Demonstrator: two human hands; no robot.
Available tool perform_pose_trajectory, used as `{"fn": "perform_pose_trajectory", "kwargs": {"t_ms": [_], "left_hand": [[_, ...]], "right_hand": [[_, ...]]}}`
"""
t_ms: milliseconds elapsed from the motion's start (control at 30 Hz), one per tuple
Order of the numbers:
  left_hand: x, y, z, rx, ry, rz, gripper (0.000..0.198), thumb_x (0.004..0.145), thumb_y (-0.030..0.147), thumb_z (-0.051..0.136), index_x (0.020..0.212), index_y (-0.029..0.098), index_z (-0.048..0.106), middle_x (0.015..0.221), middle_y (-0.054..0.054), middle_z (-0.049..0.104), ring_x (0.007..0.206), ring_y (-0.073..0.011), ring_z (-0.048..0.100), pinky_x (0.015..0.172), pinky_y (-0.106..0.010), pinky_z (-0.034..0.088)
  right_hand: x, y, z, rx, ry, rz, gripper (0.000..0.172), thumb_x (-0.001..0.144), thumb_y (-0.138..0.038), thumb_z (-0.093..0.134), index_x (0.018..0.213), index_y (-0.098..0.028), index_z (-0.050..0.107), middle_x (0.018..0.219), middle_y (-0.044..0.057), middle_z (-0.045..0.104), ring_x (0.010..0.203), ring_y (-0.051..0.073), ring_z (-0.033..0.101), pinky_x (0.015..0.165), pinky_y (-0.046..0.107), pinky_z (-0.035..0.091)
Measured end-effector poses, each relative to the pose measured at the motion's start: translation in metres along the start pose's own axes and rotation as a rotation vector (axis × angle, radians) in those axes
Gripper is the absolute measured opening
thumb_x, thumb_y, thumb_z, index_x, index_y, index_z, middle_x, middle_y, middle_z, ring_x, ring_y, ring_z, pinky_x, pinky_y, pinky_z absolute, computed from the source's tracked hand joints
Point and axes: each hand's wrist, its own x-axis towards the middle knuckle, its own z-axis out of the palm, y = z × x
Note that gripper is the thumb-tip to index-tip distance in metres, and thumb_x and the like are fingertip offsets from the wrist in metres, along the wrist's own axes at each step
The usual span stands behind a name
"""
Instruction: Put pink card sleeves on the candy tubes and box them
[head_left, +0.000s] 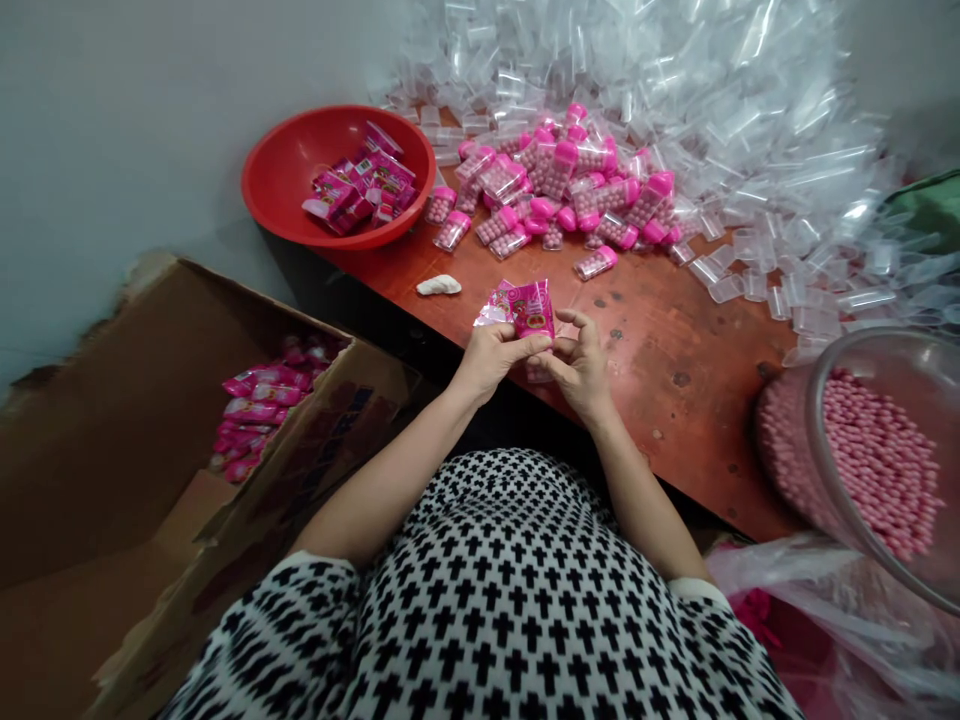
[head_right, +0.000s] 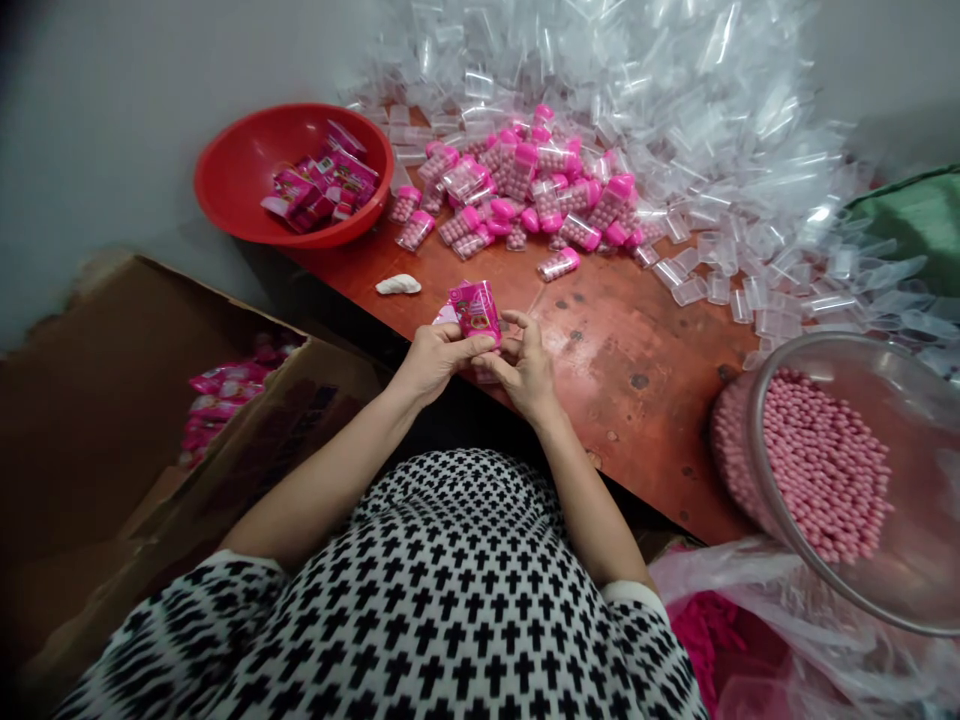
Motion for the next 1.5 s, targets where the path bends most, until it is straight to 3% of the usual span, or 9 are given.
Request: {"fn": "perform_pose_trajectory", "kwargs": {"t_ms": [133,267,500,667,900,1000,1133,1233,1500], "left_hand": [[-0.001,0.002,0.001,-0.178,-0.02,-0.126,0.034,0.054,0.03,0.089,0.07,0.007,0.07,0.064,-0.006,0.068,0.054,-0.0125,0.061,0.058,-0.026,0.052],[0.001,0.001,0.003,-0.333,0.088,-0.053,0.032,0.055,0.026,0.088,0.072,0.007,0.069,0.07,-0.007,0.07,0.062,-0.0133,0.064,0.062,-0.025,0.053],[-0.009,-0.01,0.01,-0.284,0.013,-0.11,0.033,0.053,0.027,0.09,0.065,0.006,0.067,0.06,-0.004,0.064,0.049,-0.0079,0.055,0.045,-0.019,0.041],[-0.024,0.003,0.0,-0.281,-0.053,-0.14,0.031,0.055,0.026,0.089,0.069,0.009,0.068,0.063,-0.005,0.066,0.057,-0.0132,0.062,0.058,-0.026,0.052],[-0.046,0.049,-0.081,-0.336,0.503,0.511,0.026,0.08,0.05,0.069,0.088,0.025,0.068,0.098,0.0,0.074,0.1,-0.0164,0.067,0.093,-0.031,0.052],[-0.029,0.036,-0.092,-0.099,0.555,0.513,0.034,0.074,0.046,0.075,0.103,0.029,0.067,0.102,-0.001,0.073,0.102,-0.0193,0.067,0.097,-0.037,0.05],[0.013,0.001,-0.065,0.687,0.311,0.56,0.035,0.073,0.031,0.077,0.107,0.026,0.071,0.122,-0.007,0.067,0.124,-0.0268,0.052,0.112,-0.042,0.032],[0.037,-0.014,-0.048,1.039,0.264,0.59,0.029,0.079,0.024,0.071,0.107,0.026,0.072,0.125,-0.01,0.064,0.125,-0.0309,0.047,0.111,-0.046,0.025],[0.048,-0.024,-0.05,1.047,0.369,0.645,0.014,0.088,0.03,0.061,0.09,0.027,0.075,0.111,-0.008,0.067,0.116,-0.0293,0.05,0.104,-0.044,0.031]], "right_hand": [[-0.006,-0.002,0.006,0.144,0.054,0.025,0.064,0.065,-0.041,0.082,0.111,-0.027,0.041,0.071,-0.009,0.068,0.054,0.012,0.065,0.055,0.025,0.059],[-0.018,0.003,0.009,0.211,0.029,0.108,0.053,0.069,-0.042,0.081,0.105,-0.024,0.046,0.079,-0.005,0.069,0.062,0.011,0.069,0.06,0.025,0.06],[-0.016,0.005,0.013,0.253,0.138,0.082,0.049,0.061,-0.041,0.085,0.089,-0.023,0.049,0.068,-0.008,0.068,0.054,0.01,0.066,0.057,0.022,0.059],[-0.006,-0.002,0.023,0.156,0.093,0.086,0.05,0.061,-0.041,0.085,0.09,-0.024,0.047,0.055,-0.01,0.064,0.044,0.009,0.059,0.043,0.017,0.049],[-0.001,-0.01,0.018,0.038,0.049,0.054,0.038,0.07,-0.048,0.077,0.081,-0.021,0.053,0.057,-0.005,0.065,0.043,0.009,0.059,0.041,0.018,0.047],[0.0,-0.008,0.011,-0.004,0.122,0.06,0.035,0.074,-0.049,0.073,0.078,-0.02,0.054,0.057,-0.004,0.065,0.042,0.008,0.058,0.04,0.017,0.046],[0.0,-0.005,0.009,-0.037,0.131,0.082,0.036,0.074,-0.051,0.073,0.076,-0.019,0.054,0.057,-0.004,0.065,0.042,0.008,0.057,0.04,0.017,0.045],[-0.002,-0.006,0.008,-0.056,0.114,0.096,0.037,0.073,-0.051,0.073,0.075,-0.019,0.055,0.057,-0.004,0.065,0.042,0.008,0.057,0.041,0.017,0.045],[0.015,0.001,0.004,-0.078,0.135,0.088,0.035,0.074,-0.05,0.072,0.079,-0.02,0.056,0.065,-0.003,0.064,0.05,0.008,0.058,0.044,0.017,0.046]]}}
